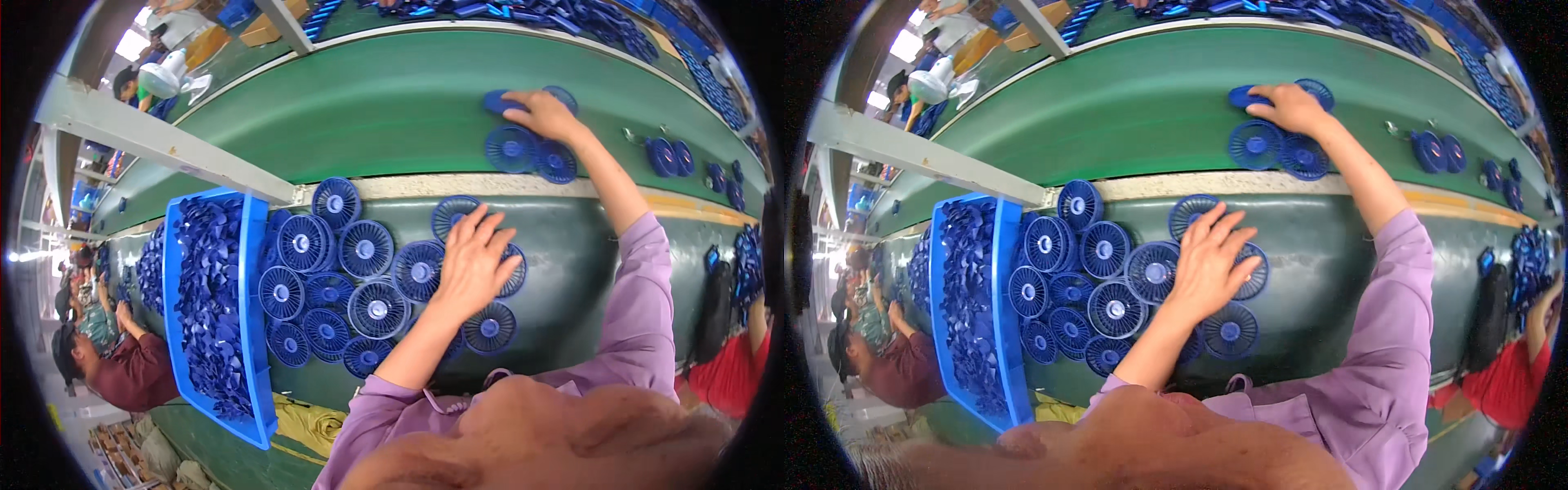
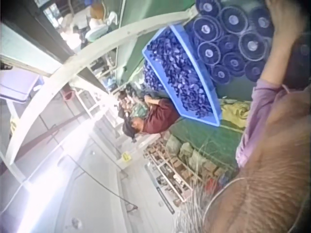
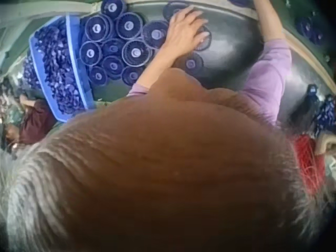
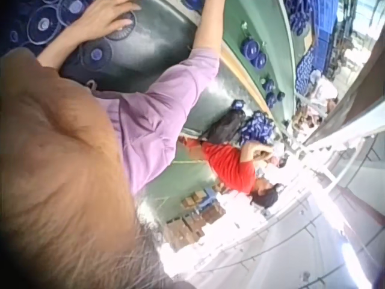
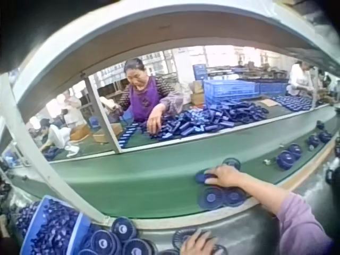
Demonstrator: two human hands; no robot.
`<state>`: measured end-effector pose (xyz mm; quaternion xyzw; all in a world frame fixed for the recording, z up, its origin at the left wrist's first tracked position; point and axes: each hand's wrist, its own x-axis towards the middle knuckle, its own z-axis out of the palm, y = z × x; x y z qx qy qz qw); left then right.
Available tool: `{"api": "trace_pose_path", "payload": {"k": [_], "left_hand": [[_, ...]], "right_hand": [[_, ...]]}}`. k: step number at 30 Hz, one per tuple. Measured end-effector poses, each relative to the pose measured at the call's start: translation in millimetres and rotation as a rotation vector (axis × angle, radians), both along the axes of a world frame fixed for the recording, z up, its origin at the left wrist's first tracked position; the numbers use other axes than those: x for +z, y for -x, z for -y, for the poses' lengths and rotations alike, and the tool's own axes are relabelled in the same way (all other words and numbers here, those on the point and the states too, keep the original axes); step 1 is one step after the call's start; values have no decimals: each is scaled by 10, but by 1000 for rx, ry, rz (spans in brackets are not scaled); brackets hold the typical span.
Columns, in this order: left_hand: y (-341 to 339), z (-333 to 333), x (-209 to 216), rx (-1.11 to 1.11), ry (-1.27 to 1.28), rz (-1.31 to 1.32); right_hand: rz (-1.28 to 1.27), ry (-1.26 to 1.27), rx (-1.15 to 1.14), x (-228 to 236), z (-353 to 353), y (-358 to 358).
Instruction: The person assembles mini fans by picking up fan housings and components, pressing and fitting the pieces together by hand, and placing the assembled fans onto the conveyor belt.
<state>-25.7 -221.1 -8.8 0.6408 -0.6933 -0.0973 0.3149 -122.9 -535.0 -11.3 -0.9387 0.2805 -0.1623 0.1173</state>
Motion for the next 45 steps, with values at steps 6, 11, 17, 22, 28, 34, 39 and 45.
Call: {"api": "trace_pose_path", "payload": {"k": [6, 11, 17, 22, 28, 34, 39, 45], "left_hand": [[14, -35, -69, 36, 54, 8], [150, 34, -109, -14, 92, -13], [36, 45, -131, 114, 233, -182], [1, 73, -115, 196, 333, -197], [6, 49, -54, 281, 447, -194], [43, 58, -28, 287, 497, -202], [-42, 8, -29, 322, 563, -200], [-59, 22, 21, 343, 652, -218]], "right_hand": [[116, -601, -36, 527, -400, 401], [103, 70, -403, 67, 280, 971], [-42, 168, -227, 164, -790, 718], [144, -508, 20, 692, -995, 554], [161, -306, 200, 636, -952, -326], [147, -35, 474, 2, -965, -996], [151, -239, 421, 52, -1189, -656], [13, -679, 258, 382, -1434, 191]]}}
